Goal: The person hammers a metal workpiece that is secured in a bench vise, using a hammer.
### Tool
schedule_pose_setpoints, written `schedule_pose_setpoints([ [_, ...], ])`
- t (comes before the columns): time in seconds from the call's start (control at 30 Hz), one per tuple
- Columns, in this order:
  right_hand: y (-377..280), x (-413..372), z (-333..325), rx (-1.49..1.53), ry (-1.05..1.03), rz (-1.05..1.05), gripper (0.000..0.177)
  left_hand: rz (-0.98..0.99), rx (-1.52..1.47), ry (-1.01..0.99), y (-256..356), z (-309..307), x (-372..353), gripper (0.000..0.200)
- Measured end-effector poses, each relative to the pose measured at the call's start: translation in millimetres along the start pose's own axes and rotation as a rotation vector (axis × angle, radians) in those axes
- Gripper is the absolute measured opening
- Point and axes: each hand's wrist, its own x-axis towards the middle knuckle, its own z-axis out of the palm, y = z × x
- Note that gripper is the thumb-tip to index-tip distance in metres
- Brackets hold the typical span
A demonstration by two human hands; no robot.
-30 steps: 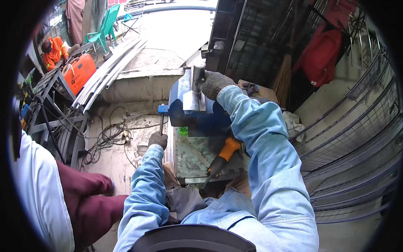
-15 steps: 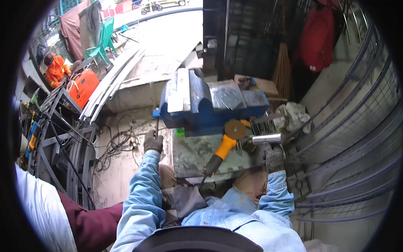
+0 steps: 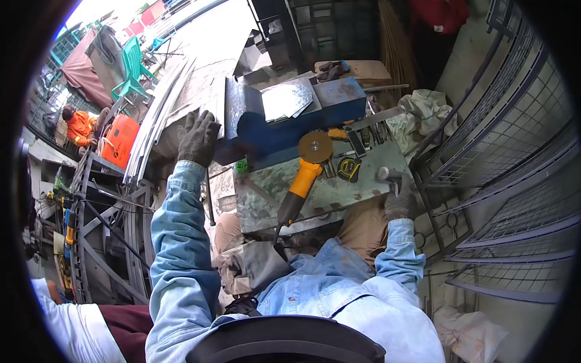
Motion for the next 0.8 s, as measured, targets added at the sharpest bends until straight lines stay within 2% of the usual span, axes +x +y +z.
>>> schedule_pose_setpoints([
  [0.03, 0.2, 0.1, 9.8, -0.019, -0.038, 0.027, 0.056, 0.079, 0.149, -0.121, -1.3, 8.4, 3.5, 0.035],
  [0.07, -4.8, -0.4, 16.4, -0.04, -0.076, 0.053, 0.059, 0.084, 0.148, -0.115, 5.2, 2.1, 8.5, 0.035],
  [0.13, -21.7, -1.3, 16.4, -0.026, -0.119, 0.048, 0.061, -0.04, 0.049, -0.26, 16.0, -26.2, 14.5, 0.046],
  [0.2, -29.8, -0.7, 21.9, -0.021, -0.174, 0.045, 0.063, 0.024, 0.089, -0.276, 8.2, -22.9, 16.8, 0.038],
  [0.27, -30.5, 8.6, 31.4, -0.1, -0.156, 0.002, 0.066, 0.274, 0.146, -0.184, -23.5, 8.2, 29.5, 0.03],
  [0.3, -36.8, 10.7, 27.8, -0.144, -0.188, 0.022, 0.066, 0.33, 0.154, -0.137, -27.4, 10.3, 33.2, 0.031],
  [0.37, -41.7, 14.2, 22.4, -0.192, -0.212, 0.01, 0.069, 0.288, 0.041, -0.134, -40.5, 32.0, 41.5, 0.032],
  [0.4, -41.8, 14.3, 22.8, -0.211, -0.212, -0.016, 0.072, 0.253, 0.029, -0.147, -30.1, 19.0, 42.8, 0.032],
  [0.43, -42.2, 11.4, 20.0, -0.209, -0.211, -0.011, 0.072, 0.197, -0.003, -0.381, -25.6, 1.9, 50.2, 0.038],
  [0.47, -46.2, 8.4, 14.4, -0.231, -0.236, 0.01, 0.074, 0.198, 0.0, -0.381, -38.5, 15.0, 46.3, 0.038],
  [0.53, -49.1, 4.5, 13.3, -0.251, -0.26, 0.022, 0.076, 0.084, -0.648, -0.118, -78.2, 61.5, 30.2, 0.059],
  [0.57, -44.5, 1.3, 14.3, -0.227, -0.244, 0.04, 0.077, 0.078, -0.645, -0.111, -78.1, 67.2, 18.9, 0.059],
  [0.67, -34.1, -8.1, 18.2, -0.195, -0.214, 0.079, 0.08, -0.762, -1.28, 0.241, -70.0, 78.4, -32.7, 0.078],
  [0.7, -20.1, -9.7, 28.5, -0.171, -0.139, 0.069, 0.08, -0.779, -1.278, 0.264, -117.9, 141.1, -38.9, 0.078],
  [0.73, -11.8, -9.6, 37.3, -0.147, -0.068, 0.06, 0.08, -0.836, -1.397, 0.296, -164.9, 200.0, -78.5, 0.07],
  [0.77, -12.6, -7.0, 42.0, -0.15, -0.073, 0.036, 0.08, -0.827, -0.995, 0.177, -146.7, 184.1, -97.1, 0.071],
  [0.8, -14.3, -4.4, 45.4, -0.176, -0.168, 0.108, 0.076, -0.8, -0.6, 0.051, -114.3, 168.8, -113.9, 0.073],
])
